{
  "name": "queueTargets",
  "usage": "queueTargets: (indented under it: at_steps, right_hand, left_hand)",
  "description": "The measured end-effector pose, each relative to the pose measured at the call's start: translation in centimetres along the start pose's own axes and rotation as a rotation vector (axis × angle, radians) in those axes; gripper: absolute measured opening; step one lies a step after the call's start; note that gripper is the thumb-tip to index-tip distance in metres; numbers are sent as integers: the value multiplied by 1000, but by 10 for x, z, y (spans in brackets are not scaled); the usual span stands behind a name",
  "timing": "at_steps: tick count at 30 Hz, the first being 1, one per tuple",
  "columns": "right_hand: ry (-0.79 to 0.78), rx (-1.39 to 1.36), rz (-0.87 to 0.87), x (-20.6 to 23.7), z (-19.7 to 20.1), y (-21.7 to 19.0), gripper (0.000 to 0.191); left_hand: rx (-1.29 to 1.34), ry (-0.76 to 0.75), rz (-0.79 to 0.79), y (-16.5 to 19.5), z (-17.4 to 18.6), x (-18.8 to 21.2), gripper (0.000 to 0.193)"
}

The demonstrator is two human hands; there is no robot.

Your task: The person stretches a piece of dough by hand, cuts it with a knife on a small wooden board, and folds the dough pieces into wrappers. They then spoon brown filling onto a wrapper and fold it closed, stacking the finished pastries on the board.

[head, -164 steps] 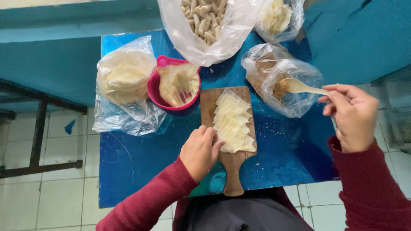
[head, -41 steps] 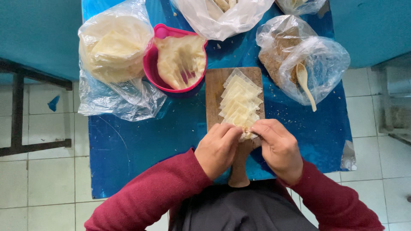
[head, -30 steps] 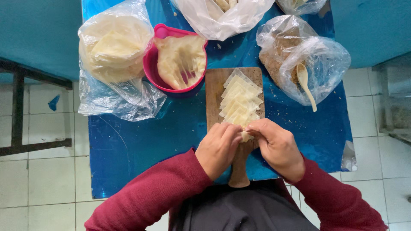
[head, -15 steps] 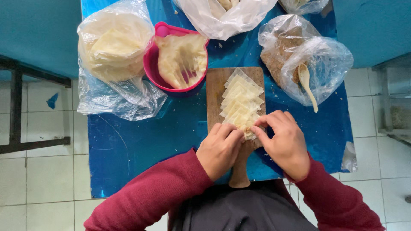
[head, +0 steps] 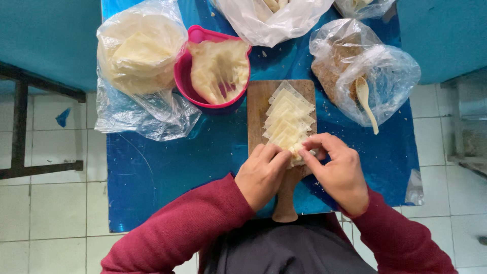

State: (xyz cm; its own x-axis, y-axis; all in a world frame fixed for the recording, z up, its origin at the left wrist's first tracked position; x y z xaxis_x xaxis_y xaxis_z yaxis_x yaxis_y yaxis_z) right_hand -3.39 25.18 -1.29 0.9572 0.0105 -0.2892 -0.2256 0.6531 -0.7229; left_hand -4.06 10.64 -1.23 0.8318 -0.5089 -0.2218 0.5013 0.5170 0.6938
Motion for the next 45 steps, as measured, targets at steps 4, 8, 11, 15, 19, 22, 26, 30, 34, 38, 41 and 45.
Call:
queueTargets:
  at_steps: [4,8,11,15,19,22,26,30,34,38,41,45]
  right_hand:
    - [12,-73,-33,2,0,1,19]
    - [11,-135,-13,4,-3,-2,19]
    - [-6,-187,-4,4,-7,-3,21]
    - [-20,-131,50,5,-3,-10,23]
    - [-79,199,344,4,5,-38,26]
    - [-140,301,467,4,1,-45,29]
    - [-176,320,511,0,-3,-42,29]
    - [-188,172,459,-11,-6,-31,13]
    - [-242,115,370,-16,-13,-20,6]
    - [-279,97,283,-18,-17,-10,6]
    - [-278,93,263,-17,-16,-8,8]
    - [-259,83,258,-16,-16,-8,8]
  left_hand:
    - [-3,6,2,0,1,-1,31]
    - [24,4,11,1,2,-1,35]
    - [23,-11,9,1,2,-1,40]
    - [-10,-12,2,0,-1,-1,34]
    - [20,-13,28,-5,-2,-1,37]
    - [72,-22,64,-9,-2,-3,32]
    - [82,-76,101,-10,-2,-9,31]
    - [144,-176,80,-6,1,-13,37]
    - [113,-175,76,-4,2,-15,41]
    - [106,-172,91,-6,1,-17,34]
    - [91,-170,95,-4,1,-16,30]
    - [126,-165,67,-2,3,-16,36]
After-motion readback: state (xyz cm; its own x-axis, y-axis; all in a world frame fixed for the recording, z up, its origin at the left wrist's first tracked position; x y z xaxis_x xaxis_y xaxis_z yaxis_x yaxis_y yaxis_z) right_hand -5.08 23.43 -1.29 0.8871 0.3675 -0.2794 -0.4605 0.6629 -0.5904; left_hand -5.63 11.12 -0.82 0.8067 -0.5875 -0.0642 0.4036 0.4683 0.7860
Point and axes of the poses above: each hand's wrist, its own x-axis away from the middle knuckle, its own z-axis out of the back of the hand, y = z × x, the point moved 10 cm from there along -x, towards the middle knuckle, and after that the axes turned 14 degrees about z, right-handed, at the moved point
